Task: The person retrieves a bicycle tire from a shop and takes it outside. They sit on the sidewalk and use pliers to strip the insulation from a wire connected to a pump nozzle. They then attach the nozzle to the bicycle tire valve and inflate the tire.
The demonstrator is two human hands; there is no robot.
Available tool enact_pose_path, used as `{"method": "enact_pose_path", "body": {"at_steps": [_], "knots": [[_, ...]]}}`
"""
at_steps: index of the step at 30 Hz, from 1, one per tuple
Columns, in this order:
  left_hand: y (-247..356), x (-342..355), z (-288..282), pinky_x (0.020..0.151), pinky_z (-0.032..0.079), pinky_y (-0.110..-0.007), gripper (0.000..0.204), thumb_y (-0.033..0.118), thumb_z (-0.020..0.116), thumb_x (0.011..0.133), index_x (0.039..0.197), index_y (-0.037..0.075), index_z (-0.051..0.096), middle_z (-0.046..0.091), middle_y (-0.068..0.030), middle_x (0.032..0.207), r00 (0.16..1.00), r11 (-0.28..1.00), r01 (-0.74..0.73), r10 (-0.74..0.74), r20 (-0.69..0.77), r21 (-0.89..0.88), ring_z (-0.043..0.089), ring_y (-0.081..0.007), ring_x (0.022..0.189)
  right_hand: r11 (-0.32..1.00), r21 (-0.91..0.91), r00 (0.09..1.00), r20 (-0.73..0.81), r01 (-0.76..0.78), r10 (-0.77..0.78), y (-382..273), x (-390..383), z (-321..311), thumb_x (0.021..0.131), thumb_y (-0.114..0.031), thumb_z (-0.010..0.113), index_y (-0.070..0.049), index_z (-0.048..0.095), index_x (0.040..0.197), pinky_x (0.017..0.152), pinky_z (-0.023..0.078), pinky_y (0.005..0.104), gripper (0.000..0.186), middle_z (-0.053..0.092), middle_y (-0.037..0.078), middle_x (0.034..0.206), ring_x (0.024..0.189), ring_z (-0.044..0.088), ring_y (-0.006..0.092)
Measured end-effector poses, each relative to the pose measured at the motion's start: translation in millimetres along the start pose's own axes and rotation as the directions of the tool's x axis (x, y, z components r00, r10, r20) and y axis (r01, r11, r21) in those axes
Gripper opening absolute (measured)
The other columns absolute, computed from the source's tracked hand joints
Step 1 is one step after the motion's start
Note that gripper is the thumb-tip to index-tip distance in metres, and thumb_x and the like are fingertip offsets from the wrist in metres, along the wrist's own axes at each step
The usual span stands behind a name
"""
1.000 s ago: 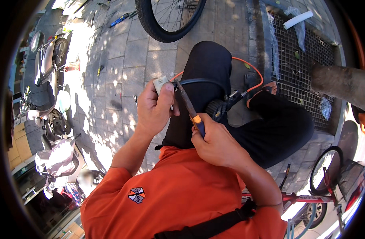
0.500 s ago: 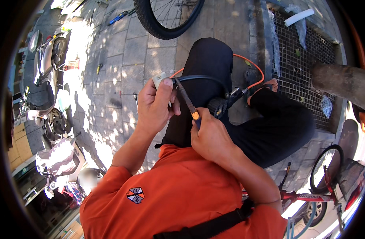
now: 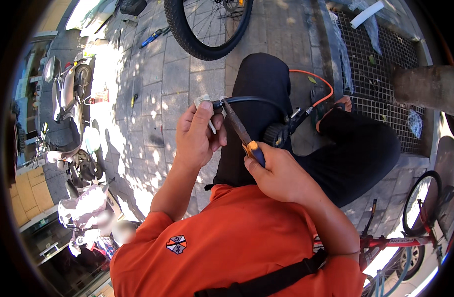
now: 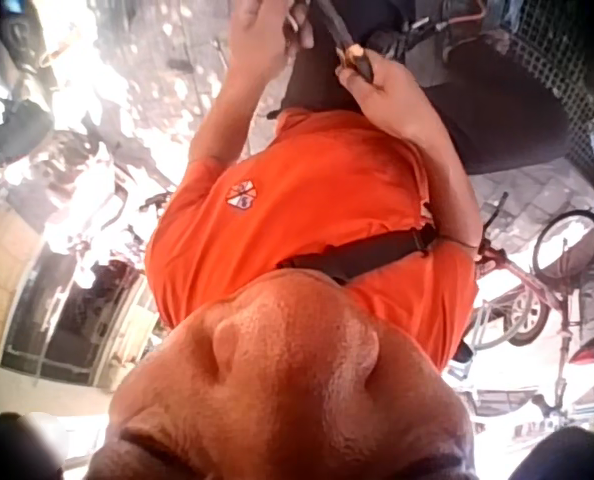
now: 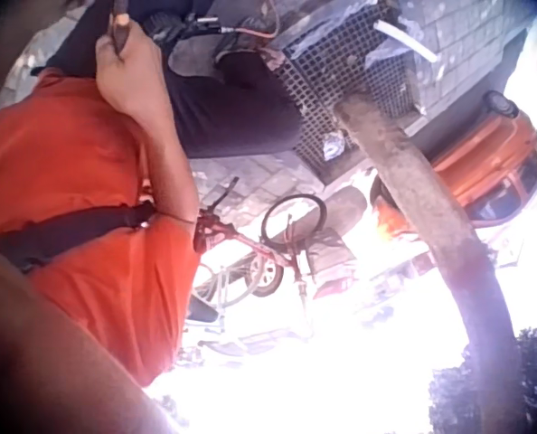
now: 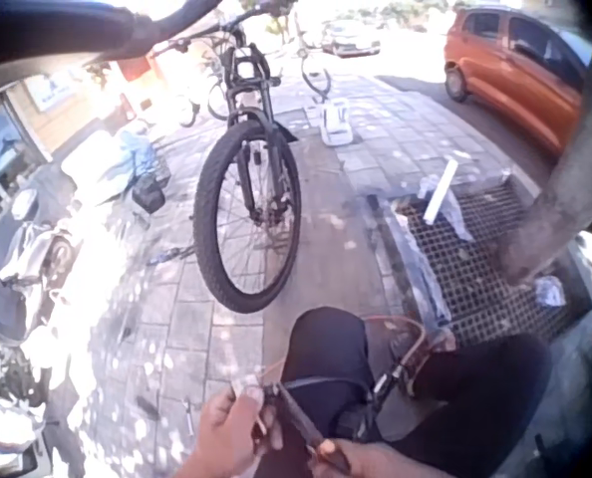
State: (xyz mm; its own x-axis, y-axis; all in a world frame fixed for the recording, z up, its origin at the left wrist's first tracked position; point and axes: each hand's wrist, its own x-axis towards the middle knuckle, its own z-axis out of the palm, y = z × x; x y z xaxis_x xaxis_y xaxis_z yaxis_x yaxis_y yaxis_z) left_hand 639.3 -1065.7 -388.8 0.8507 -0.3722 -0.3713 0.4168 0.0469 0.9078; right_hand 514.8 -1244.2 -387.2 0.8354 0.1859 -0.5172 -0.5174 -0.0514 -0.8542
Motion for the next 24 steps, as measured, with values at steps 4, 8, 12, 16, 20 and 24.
{"method": "enact_pose_path", "body": {"at_steps": [4,8,12,16,20,24], "knots": [[-2,1,2,0.038,0.038,-0.023,0.033,0.038,0.055,0.108,0.099,0.006,0.058,0.061,-0.0025,0.075,1.000,0.999,0.008,-0.008,-0.010,-0.038,0.062,-0.0133,0.052,0.972,-0.223,0.980,-0.167,0.073,-0.112,-6,-21,-5,0.100,-0.014,0.062,0.005,0.060,0.124,0.078,0.051,0.0398,0.031,0.065,0.017,0.093,0.083,0.064,0.0327],[3,-3,9,0.039,0.037,-0.025,0.035,0.038,0.056,0.107,0.098,0.005,0.057,0.059,-0.0054,0.076,0.997,0.992,0.080,-0.080,0.000,-0.096,0.060,-0.0172,0.052,0.744,-0.663,0.787,-0.418,0.076,-0.453,9,-23,3,0.089,-0.007,0.071,0.006,0.056,0.135,0.089,0.051,0.0441,0.050,0.062,0.021,0.114,0.101,0.063,0.0397],[13,-5,24,0.040,0.036,-0.027,0.036,0.037,0.055,0.106,0.099,0.003,0.057,0.058,-0.0070,0.077,0.982,0.962,0.186,-0.187,0.015,-0.201,0.058,-0.0185,0.052,0.444,-0.895,0.682,-0.355,-0.050,-0.639,11,-10,-20,0.081,-0.004,0.075,0.005,0.056,0.137,0.092,0.051,0.0455,0.060,0.062,0.019,0.115,0.101,0.064,0.0350],[15,-4,25,0.040,0.038,-0.027,0.034,0.035,0.054,0.106,0.100,0.002,0.057,0.060,-0.0079,0.079,0.976,0.946,0.217,-0.206,0.069,-0.240,0.061,-0.0193,0.055,0.243,-0.962,0.553,-0.271,-0.126,-0.788,22,-2,-48,0.074,0.002,0.077,0.004,0.056,0.139,0.090,0.052,0.0450,0.068,0.063,0.018,0.117,0.104,0.065,0.0341],[14,-6,31,0.041,0.041,-0.028,0.034,0.036,0.055,0.107,0.099,0.002,0.058,0.063,-0.0092,0.083,0.976,0.934,0.215,-0.199,0.083,-0.286,0.067,-0.0204,0.063,0.160,-0.979,0.541,-0.201,-0.123,-0.817,21,-2,-57,0.080,0.002,0.070,0.005,0.055,0.140,0.088,0.052,0.0437,0.062,0.063,0.018,0.115,0.103,0.065,0.0327],[6,-7,35,0.042,0.043,-0.029,0.035,0.035,0.056,0.107,0.097,0.002,0.059,0.067,-0.0115,0.088,0.986,0.931,0.166,-0.146,0.085,-0.326,0.070,-0.0210,0.068,0.169,-0.977,0.620,-0.215,-0.133,-0.755,15,-6,-45,0.085,-0.002,0.066,0.009,0.054,0.139,0.084,0.052,0.0413,0.057,0.063,0.019,0.111,0.096,0.064,0.0314]]}}
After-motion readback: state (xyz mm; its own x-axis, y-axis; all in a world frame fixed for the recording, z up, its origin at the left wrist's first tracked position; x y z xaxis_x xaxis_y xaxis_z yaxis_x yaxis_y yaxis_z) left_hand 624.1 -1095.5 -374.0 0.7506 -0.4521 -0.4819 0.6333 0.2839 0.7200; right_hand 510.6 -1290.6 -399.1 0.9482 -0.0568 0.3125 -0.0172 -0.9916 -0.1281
